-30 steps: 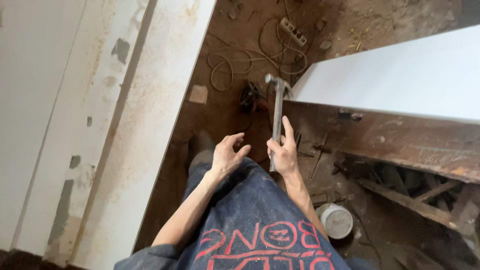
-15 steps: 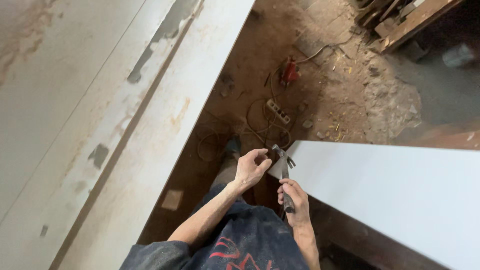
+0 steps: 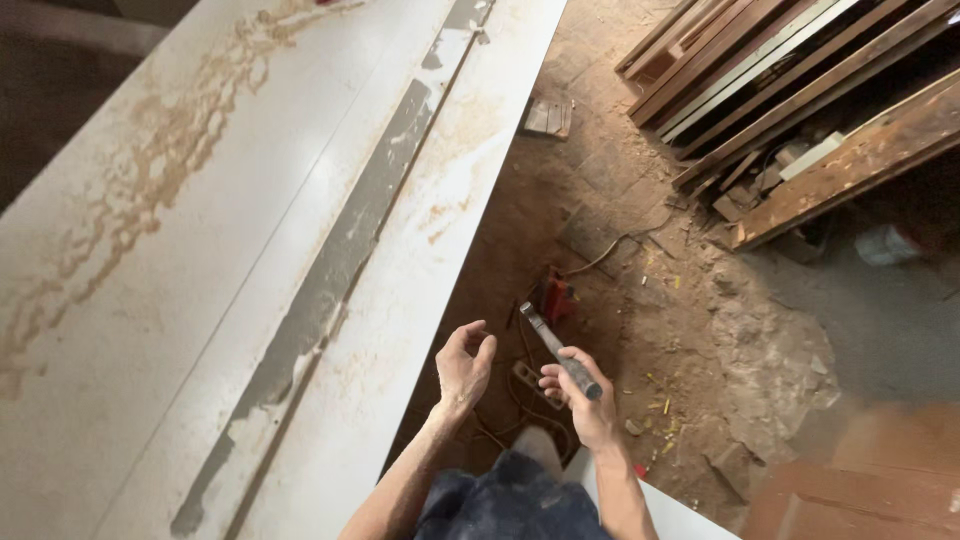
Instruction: The person measures a white board with a tape measure, then uses a circular saw to cut along a marked line. After cutting, the person uses a hammer to tap the cut piece and removes it from the work surface.
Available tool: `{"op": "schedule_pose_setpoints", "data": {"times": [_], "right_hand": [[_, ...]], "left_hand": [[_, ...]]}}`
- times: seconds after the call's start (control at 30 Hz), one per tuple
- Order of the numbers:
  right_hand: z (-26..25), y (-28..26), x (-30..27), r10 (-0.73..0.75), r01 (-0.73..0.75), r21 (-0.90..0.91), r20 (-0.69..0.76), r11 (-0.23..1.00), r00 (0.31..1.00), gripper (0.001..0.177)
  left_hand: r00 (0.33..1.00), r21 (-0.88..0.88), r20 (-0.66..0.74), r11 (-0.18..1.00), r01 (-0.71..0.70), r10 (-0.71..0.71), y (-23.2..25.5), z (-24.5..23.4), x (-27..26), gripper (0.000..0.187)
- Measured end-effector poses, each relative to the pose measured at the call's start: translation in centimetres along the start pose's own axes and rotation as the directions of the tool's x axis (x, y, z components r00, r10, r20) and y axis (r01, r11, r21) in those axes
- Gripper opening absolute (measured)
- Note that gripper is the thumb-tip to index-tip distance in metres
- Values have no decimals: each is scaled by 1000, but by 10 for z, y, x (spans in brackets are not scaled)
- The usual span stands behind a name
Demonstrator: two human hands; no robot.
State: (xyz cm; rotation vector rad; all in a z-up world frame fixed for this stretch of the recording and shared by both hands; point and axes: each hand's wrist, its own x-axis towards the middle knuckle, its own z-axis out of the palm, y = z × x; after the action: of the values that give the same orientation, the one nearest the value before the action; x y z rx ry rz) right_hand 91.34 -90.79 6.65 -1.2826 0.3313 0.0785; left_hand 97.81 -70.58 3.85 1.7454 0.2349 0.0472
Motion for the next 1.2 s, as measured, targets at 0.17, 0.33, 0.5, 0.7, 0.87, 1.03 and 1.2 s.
{"op": "schedule_pose_setpoints", "data": {"times": [0.17,0.33,0.5,0.7,0.87,1.03,1.2], "right_hand": [[16,-67,94,-177,179,-292,31,940,984,32],[7,-116,211,-374,306,-572,-2,761,927,33],[-18,-148,363,-556,535,-408,77,740,828,38],[-40,-202,556,-454,458,-35,87,888,887,25],[-56,-257,676,-497,481,159,80,862,864,10],[-56,-310,772,-527,521,89,211,849,823,12],[-43,-343,873,-580,723,-279,449,632,680,25]], "left_hand": [[1000,37,12,999,4,-4,9,24,56,34],[996,15,-77,998,56,-54,-2,55,128,33],[979,-61,-201,998,27,-39,-4,128,252,32],[971,-92,-225,994,56,-76,44,257,436,31],[967,-171,-253,985,-34,-11,75,342,569,31],[892,29,-435,992,-124,124,73,382,670,31],[814,88,-579,996,7,45,62,396,722,30]]}}
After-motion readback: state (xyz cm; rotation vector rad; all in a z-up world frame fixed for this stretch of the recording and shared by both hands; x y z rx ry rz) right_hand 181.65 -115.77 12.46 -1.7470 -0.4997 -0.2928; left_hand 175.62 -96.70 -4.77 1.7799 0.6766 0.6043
